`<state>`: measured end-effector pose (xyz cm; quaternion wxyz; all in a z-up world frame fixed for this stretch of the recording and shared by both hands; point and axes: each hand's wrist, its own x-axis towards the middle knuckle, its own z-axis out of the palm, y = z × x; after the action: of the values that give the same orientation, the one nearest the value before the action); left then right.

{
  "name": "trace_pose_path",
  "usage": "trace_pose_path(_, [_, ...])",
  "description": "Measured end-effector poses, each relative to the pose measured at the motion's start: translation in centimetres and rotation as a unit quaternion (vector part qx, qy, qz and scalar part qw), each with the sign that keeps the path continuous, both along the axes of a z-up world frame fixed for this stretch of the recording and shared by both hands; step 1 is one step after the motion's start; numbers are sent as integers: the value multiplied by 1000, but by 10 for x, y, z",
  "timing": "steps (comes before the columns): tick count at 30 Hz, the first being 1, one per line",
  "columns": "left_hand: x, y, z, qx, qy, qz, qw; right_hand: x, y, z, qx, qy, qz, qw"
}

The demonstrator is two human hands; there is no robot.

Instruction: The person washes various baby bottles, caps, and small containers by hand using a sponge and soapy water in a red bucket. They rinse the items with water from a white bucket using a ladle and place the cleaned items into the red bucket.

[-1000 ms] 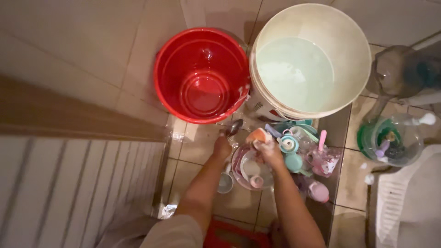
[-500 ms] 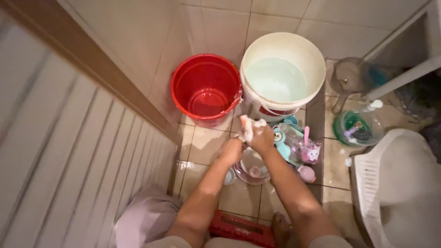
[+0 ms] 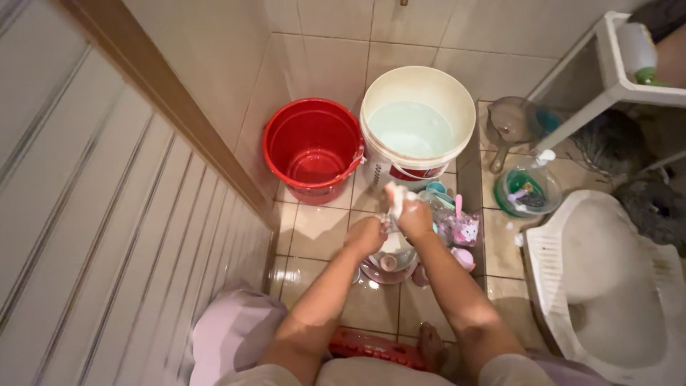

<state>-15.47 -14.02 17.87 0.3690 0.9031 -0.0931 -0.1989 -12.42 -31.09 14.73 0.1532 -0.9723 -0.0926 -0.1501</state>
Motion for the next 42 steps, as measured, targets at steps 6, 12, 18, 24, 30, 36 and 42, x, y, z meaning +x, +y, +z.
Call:
trace_pose_path(6, [-7,-12,-4,-25,23,85,996,16,-8,38,501,-14,-188,844])
trace_pose_path(12, [-7,-7,-4,-58,-18,88,994,-18,-18,5,80,-21,-12,996])
trace_pose_path(18, [-18,-27,-27,-29,-34,137,990,-11,-12,36,202,31,-166,965])
trace_pose_path(24, [-4,-23,-48,-46,-30,154,986,-8,-36,39,395,64,-104,910])
trace_pose_path(30, [-16,-33,-40,-40,-54,126,990,-23,-10,62,66,90,-140,984])
trace_pose_path(36, [-14,-30,-14,-30,-22,133,990,-7,-29,55,206,24,-170,963])
trace_pose_path(42, [-5,-9,-11,13,-69,15,997,-8,-47,28,138,-164,196,957])
